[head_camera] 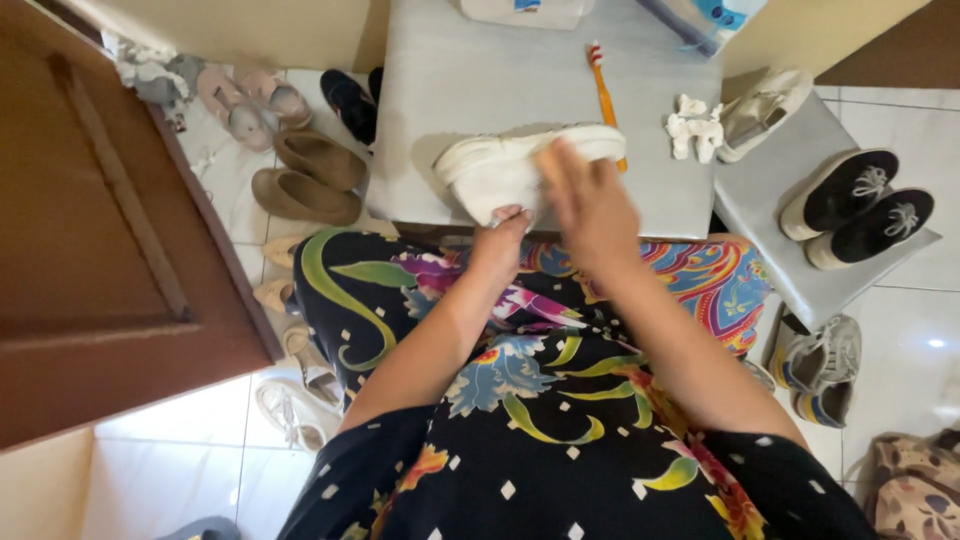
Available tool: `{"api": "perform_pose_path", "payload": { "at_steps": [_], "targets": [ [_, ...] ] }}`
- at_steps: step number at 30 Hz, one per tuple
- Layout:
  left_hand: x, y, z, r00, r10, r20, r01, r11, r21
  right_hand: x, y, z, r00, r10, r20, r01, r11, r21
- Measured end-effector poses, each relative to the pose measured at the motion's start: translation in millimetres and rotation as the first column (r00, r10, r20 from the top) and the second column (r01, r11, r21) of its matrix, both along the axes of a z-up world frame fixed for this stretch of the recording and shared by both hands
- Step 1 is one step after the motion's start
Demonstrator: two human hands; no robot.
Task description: The person scrubs a white sneaker with a brush and a toothbrush, then wipes it with a tissue. The shoe is rotated to clean different sides, and the person uses a small container of liquid to wet the brush during the process.
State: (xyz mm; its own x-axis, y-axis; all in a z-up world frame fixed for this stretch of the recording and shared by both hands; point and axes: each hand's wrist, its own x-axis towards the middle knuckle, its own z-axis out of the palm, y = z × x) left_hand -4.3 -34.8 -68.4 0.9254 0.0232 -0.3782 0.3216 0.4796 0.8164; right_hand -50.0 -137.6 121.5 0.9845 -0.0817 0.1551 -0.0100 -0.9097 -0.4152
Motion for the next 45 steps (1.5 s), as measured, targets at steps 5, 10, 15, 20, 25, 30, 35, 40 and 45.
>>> {"api": "perform_pose_path", "payload": {
  "at_steps": [5,10,15,20,25,30,35,40,45],
  "targets": [
    [3,3,-23,1.000,-0.020,-0.004,0.020,0.999,0.040,-7,15,3,0.981,0.188,-0.047,-0.184,0.980,0.076],
    [0,5,3,0.995,-0.081,-0.061,0.081,0.997,-0.003,6,3,7,0.994,-0.060,-0.092,0.063,0.997,0.033],
    [2,17,30,0.996,-0.081,-0.038,0.077,0.992,-0.098,-8,24,20,0.949,0.137,-0.285,-0.021,0.926,0.377],
    [-5,14,28,0.995,-0.098,-0.032,0.088,0.969,-0.229,7,-11,22,0.998,-0.047,-0.052,0.056,0.979,0.194],
    [-11,40,129,0.979,-0.205,-0.011,0.146,0.732,-0.666,-14,33,13,0.979,0.101,-0.174,-0.092,0.994,0.060],
    [9,52,131,0.967,-0.254,0.034,0.215,0.730,-0.649,14,-37,30,0.994,-0.032,-0.102,0.065,0.941,0.331],
    [22,75,131,0.961,-0.272,0.050,0.237,0.716,-0.656,31,-94,-10,0.923,-0.321,-0.211,0.330,0.944,0.009],
    [41,92,146,0.949,-0.308,0.066,0.269,0.682,-0.680,39,-110,-47,0.923,-0.293,-0.251,0.146,0.867,-0.476],
    [72,92,108,0.949,-0.308,-0.070,0.161,0.663,-0.731,93,-141,3,0.950,-0.224,-0.219,0.101,0.880,-0.463]
  ]
}}
